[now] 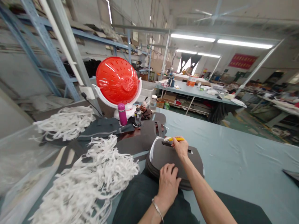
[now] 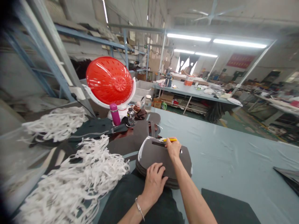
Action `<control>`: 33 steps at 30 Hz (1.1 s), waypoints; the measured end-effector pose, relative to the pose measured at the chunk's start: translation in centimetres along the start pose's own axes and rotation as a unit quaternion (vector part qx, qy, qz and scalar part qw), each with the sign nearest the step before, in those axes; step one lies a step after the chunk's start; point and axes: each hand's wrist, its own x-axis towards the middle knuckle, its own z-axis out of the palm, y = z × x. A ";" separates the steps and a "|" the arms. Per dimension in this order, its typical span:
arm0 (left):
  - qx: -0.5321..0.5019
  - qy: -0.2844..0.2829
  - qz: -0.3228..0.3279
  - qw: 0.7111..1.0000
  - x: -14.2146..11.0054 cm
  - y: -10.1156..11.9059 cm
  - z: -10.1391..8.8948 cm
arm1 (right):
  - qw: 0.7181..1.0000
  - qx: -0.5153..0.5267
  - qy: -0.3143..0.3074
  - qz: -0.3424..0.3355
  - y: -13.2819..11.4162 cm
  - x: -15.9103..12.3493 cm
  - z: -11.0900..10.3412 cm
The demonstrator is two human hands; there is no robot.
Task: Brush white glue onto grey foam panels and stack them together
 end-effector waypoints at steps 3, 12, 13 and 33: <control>0.016 -0.004 0.014 1.000 0.0 0.1 -0.1 | 0.990 -0.073 0.108 0.059 3.2 0.6 -6.7; 0.021 -0.009 0.029 0.999 -0.2 0.7 0.0 | 0.966 -0.166 0.168 0.101 5.0 -8.8 -19.1; 0.008 -0.015 0.025 1.000 -0.1 0.7 -0.2 | 0.961 -0.187 0.179 0.097 4.5 -10.5 -19.3; -0.073 -0.104 -0.098 0.987 5.4 -7.3 -6.4 | 0.972 -0.121 0.193 0.054 3.5 -17.4 -16.7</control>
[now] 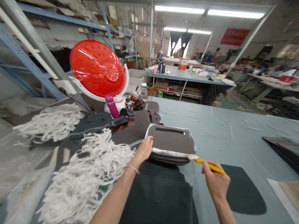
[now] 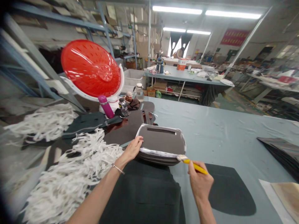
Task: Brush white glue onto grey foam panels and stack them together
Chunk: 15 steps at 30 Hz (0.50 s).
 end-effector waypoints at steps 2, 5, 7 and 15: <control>0.052 0.026 0.022 0.998 -0.2 1.4 0.7 | 0.998 -0.009 0.063 0.012 -0.3 1.5 -0.3; 0.129 0.061 0.075 0.987 -0.8 3.9 2.9 | 0.995 0.099 0.017 -0.021 -4.5 2.2 4.6; 0.160 0.057 0.097 0.981 -1.4 4.9 4.6 | 0.983 0.165 -0.063 -0.042 -7.9 2.0 9.7; 0.189 0.090 0.106 0.972 -2.8 4.4 7.0 | 0.995 0.069 -0.041 -0.062 -5.5 5.4 13.3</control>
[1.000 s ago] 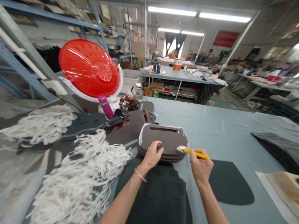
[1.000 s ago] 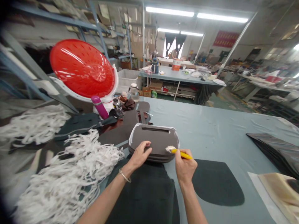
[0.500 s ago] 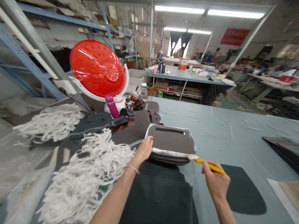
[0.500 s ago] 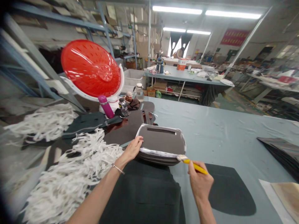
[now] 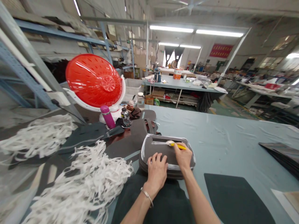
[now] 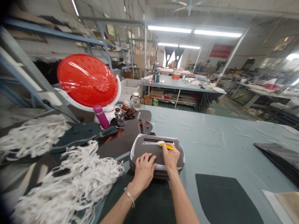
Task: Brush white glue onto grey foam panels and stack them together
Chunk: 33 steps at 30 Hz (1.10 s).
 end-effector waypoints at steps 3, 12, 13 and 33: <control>0.003 0.011 -0.010 1.000 0.0 0.3 -0.2 | 0.989 -0.080 0.122 0.024 1.9 1.7 -3.2; 0.034 0.013 -0.007 0.999 0.0 0.2 0.8 | 0.989 0.068 -0.094 -0.097 -3.7 -0.1 6.7; 0.032 0.017 -0.005 0.999 0.0 0.2 0.7 | 0.992 0.050 -0.084 -0.084 -2.7 0.4 6.2; -0.313 -0.138 -0.110 0.933 7.6 6.7 5.5 | 0.998 0.015 0.057 0.027 7.1 -0.4 -7.2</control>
